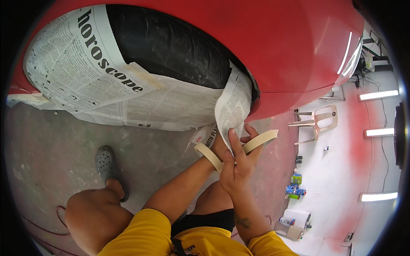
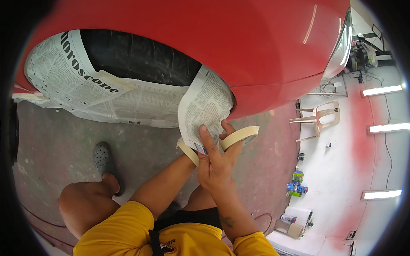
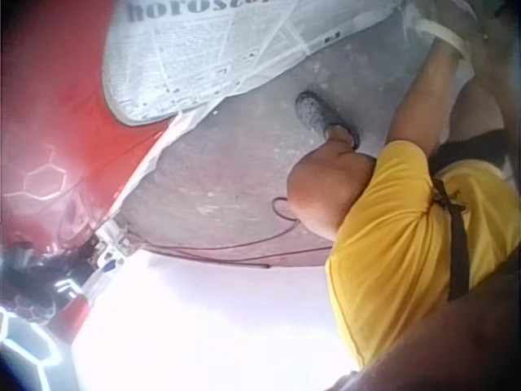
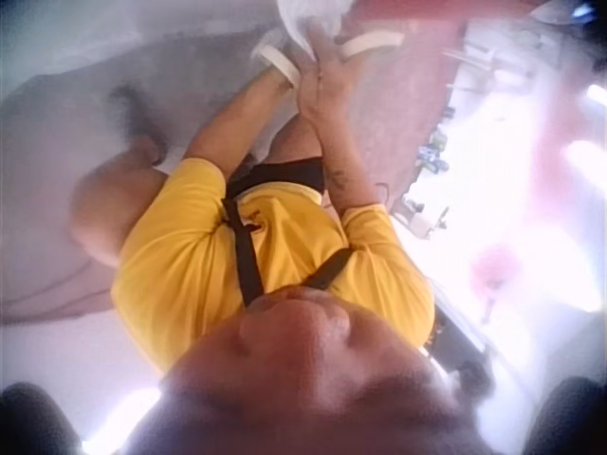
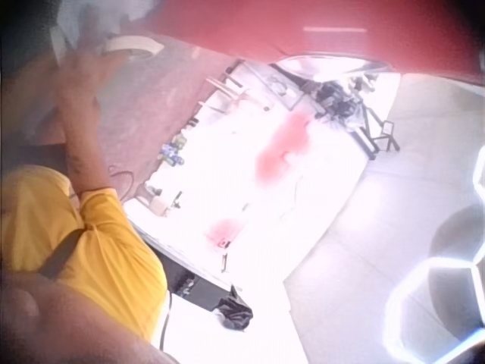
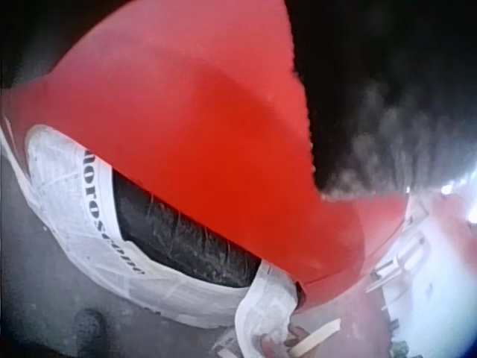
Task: The person places sheets of newspaper onto the hood and wheel arches of a red car. They use masking tape to secure the newspaper in place, smoothing it down to ensure it adheres to the vehicle's surface.
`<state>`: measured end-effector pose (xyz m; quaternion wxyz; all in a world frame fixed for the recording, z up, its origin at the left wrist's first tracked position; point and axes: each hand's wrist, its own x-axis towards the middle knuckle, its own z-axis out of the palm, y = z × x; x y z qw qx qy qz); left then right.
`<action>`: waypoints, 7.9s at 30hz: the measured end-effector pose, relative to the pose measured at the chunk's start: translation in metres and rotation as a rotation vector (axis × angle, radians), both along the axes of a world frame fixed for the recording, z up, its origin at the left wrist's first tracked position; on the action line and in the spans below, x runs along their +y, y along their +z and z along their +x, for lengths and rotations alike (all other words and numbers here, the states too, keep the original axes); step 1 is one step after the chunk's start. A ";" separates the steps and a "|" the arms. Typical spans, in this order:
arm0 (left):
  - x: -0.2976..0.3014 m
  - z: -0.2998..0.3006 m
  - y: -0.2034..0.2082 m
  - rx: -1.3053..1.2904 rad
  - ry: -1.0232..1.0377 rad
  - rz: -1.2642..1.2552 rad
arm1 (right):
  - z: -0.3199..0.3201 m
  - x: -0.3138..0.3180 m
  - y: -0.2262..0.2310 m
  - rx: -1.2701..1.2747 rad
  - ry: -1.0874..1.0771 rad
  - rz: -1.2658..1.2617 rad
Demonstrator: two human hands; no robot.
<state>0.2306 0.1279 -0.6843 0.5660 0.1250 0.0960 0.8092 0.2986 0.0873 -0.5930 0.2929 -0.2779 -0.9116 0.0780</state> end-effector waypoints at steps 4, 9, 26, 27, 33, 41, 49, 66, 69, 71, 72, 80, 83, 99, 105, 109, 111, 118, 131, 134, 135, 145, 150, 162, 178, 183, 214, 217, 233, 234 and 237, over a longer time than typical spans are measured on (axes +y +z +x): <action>-0.004 0.002 0.005 -0.085 -0.005 -0.011 | 0.003 -0.002 0.006 -0.023 -0.013 -0.006; -0.008 0.010 -0.007 -0.485 -0.266 0.204 | -0.001 -0.004 0.008 -0.082 0.016 0.052; 0.008 -0.016 0.002 0.229 0.083 0.139 | -0.007 -0.016 0.019 -0.121 0.053 0.190; 0.008 -0.017 0.002 0.245 0.093 0.140 | -0.011 -0.016 0.018 -0.097 0.038 0.184; -0.002 -0.002 -0.006 0.359 0.200 0.135 | -0.009 -0.014 0.011 -0.102 0.075 0.184; 0.003 -0.005 -0.003 0.482 0.332 0.133 | 0.011 -0.020 0.003 -0.027 0.015 0.103; 0.010 -0.010 0.005 0.561 0.398 0.125 | 0.035 -0.018 -0.013 0.183 0.030 -0.006; 0.003 -0.040 0.035 0.693 0.538 0.079 | 0.036 -0.014 -0.016 0.183 0.017 -0.075; 0.007 -0.040 0.037 0.753 0.794 0.108 | 0.039 -0.011 -0.012 0.149 0.049 -0.100; 0.007 -0.042 0.035 0.704 0.735 0.169 | 0.039 -0.011 -0.012 0.204 0.041 -0.144; 0.007 -0.042 0.037 0.704 0.743 0.166 | 0.039 -0.011 -0.014 0.285 0.027 -0.185; -0.006 -0.044 0.069 0.473 0.571 0.140 | 0.044 -0.004 -0.012 0.385 0.015 -0.217; -0.002 -0.052 0.063 0.820 0.795 0.138 | 0.046 -0.003 -0.013 0.364 0.013 -0.203; -0.037 -0.066 0.096 0.248 0.319 0.089 | 0.026 -0.005 0.012 0.141 -0.013 -0.086; -0.047 -0.071 0.104 0.441 0.432 0.044 | 0.012 -0.001 0.017 0.098 0.079 -0.104; -0.048 -0.079 0.102 0.361 0.423 0.087 | 0.014 -0.007 0.022 0.147 0.113 -0.190; -0.047 -0.086 0.105 0.246 0.408 0.138 | 0.031 -0.007 0.023 0.231 0.149 -0.253; -0.052 -0.096 0.116 0.301 0.399 0.223 | 0.106 0.059 -0.061 0.581 -0.312 -0.485; -0.114 -0.002 0.234 2.567 0.716 -0.048 | -0.025 -0.001 -0.127 0.628 -0.217 -0.575; -0.070 -0.003 0.198 2.892 0.441 0.046 | -0.023 0.005 -0.127 0.689 -0.203 -0.598; -0.063 -0.013 0.190 3.002 0.368 0.074 | -0.022 0.006 -0.130 0.706 -0.193 -0.585; -0.054 -0.106 0.162 3.481 0.482 0.364 | -0.031 0.024 -0.153 1.294 -0.451 -0.751; -0.051 -0.120 0.172 3.475 0.523 0.328 | -0.068 0.035 -0.131 1.007 -0.618 -0.352; -0.045 -0.124 0.116 3.127 0.650 0.884 | -0.092 0.052 -0.121 0.856 -0.644 -0.426; -0.035 -0.083 0.124 3.382 0.481 1.003 | -0.032 0.048 -0.255 1.157 -0.580 -0.618; -0.023 -0.039 0.122 3.413 0.069 0.840 | -0.063 0.024 -0.232 1.047 -0.571 -0.641; -0.013 -0.069 0.147 3.448 0.157 1.121 | -0.070 0.039 -0.271 0.923 -0.455 -0.926; -0.027 -0.081 0.152 3.363 0.335 1.135 | -0.072 0.037 -0.266 0.915 -0.448 -0.964; -0.056 -0.066 0.091 2.886 0.797 0.393 | -0.081 0.044 -0.261 0.985 -0.542 -0.992; -0.053 -0.064 0.086 2.919 0.815 0.337 | -0.083 0.041 -0.258 0.980 -0.550 -0.989; -0.038 -0.050 0.077 3.014 0.825 0.206 | -0.085 0.040 -0.256 0.940 -0.588 -0.973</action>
